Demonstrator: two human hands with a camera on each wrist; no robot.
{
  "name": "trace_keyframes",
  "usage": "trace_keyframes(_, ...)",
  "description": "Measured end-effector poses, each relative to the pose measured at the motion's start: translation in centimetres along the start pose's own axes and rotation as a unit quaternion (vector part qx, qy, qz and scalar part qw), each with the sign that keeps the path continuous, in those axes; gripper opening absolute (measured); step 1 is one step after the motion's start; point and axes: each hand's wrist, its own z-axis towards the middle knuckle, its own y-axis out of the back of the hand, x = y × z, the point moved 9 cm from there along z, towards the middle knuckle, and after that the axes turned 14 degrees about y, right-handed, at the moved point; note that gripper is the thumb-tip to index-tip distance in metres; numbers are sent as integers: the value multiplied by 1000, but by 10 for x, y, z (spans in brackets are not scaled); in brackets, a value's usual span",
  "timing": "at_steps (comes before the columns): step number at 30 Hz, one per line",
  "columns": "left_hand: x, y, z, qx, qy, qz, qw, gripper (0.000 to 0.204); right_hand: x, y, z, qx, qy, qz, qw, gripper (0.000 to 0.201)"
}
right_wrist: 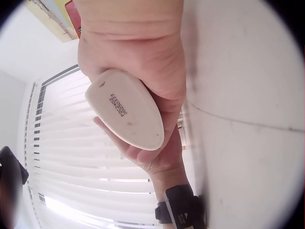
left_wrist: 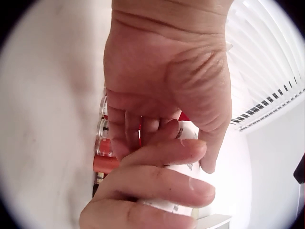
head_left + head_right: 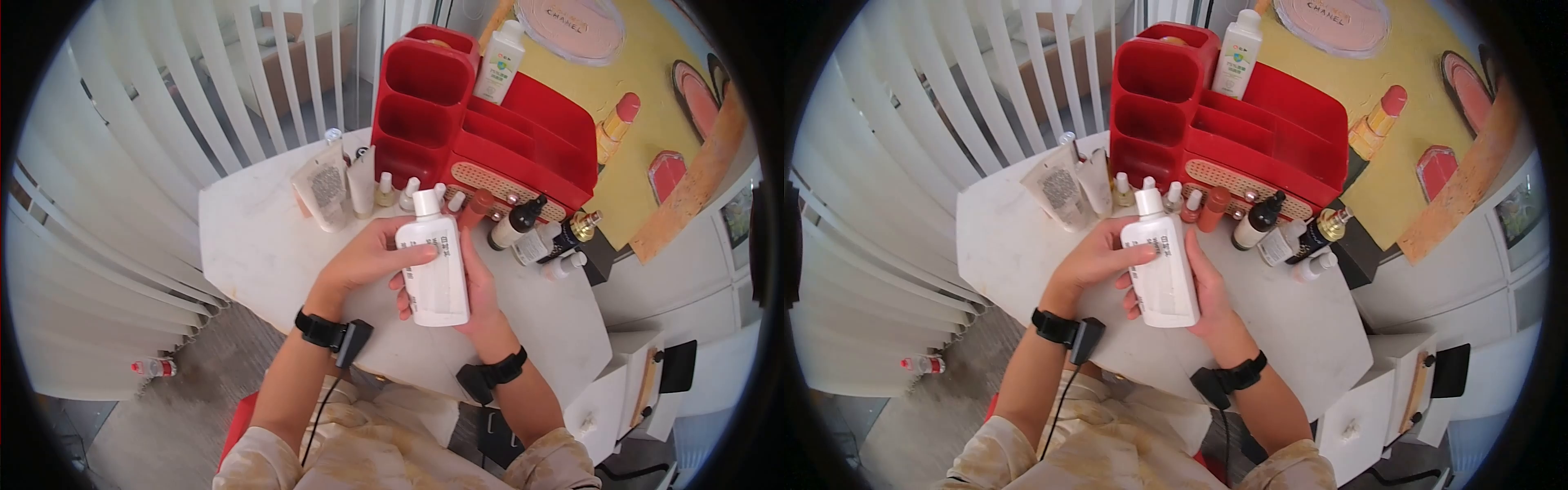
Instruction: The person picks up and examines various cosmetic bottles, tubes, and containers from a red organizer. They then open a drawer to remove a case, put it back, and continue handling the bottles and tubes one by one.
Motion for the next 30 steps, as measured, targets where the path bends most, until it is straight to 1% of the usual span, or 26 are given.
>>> trace_keyframes(1,1,0,0,0,11,-2,1000,43,-1,3,0,-16,-2,-8,1000,80)
trace_keyframes(2,1,0,0,1,22,-4,1000,43,-1,2,1,-13,-3,-2,1000,80)
trace_keyframes(5,2,4,3,-35,-4,9,999,41,2,1,2,7,-1,13,1000,81)
trace_keyframes(6,0,5,3,-44,-14,15,999,41,4,0,3,17,2,-1,1000,81)
trace_keyframes(7,0,6,2,-43,-4,2,999,43,5,-2,2,26,5,-14,1000,81)
trace_keyframes(9,-9,6,-3,-73,-15,33,997,45,11,-3,2,29,15,-33,999,81)
trace_keyframes(11,-23,1,-13,-99,-23,69,992,45,16,-3,-1,17,25,-45,999,81)
trace_keyframes(13,-46,-10,-29,-125,-30,111,985,44,21,0,-4,-49,45,-45,997,80)
trace_keyframes(14,-58,-12,-37,-152,-68,150,975,45,24,3,-5,-82,55,-45,994,80)
trace_keyframes(16,-80,-17,-55,-200,-140,231,942,46,22,14,-3,-98,57,-50,992,78)
trace_keyframes(17,-88,-18,-64,-213,-150,263,929,45,20,21,-2,-108,59,-50,991,77)
trace_keyframes(19,-105,-19,-82,-236,-171,322,901,44,16,19,0,-70,44,-61,995,75)
trace_keyframes(21,-119,-15,-99,-275,-175,320,889,40,7,29,2,-24,-2,-79,997,72)
trace_keyframes(22,-124,-11,-107,-294,-178,320,883,38,6,31,1,-12,-3,-88,996,70)
trace_keyframes(24,-132,4,-122,-345,-183,356,849,37,6,29,0,15,-7,-109,994,66)
trace_keyframes(27,-140,19,-133,-401,-172,404,804,36,14,34,2,-10,51,-116,992,53)
trace_keyframes(29,-142,19,-136,-432,-163,437,772,38,19,39,0,-64,70,-160,983,46)
trace_keyframes(30,-139,18,-133,-431,-166,444,768,38,23,41,-2,-90,79,-181,976,42)
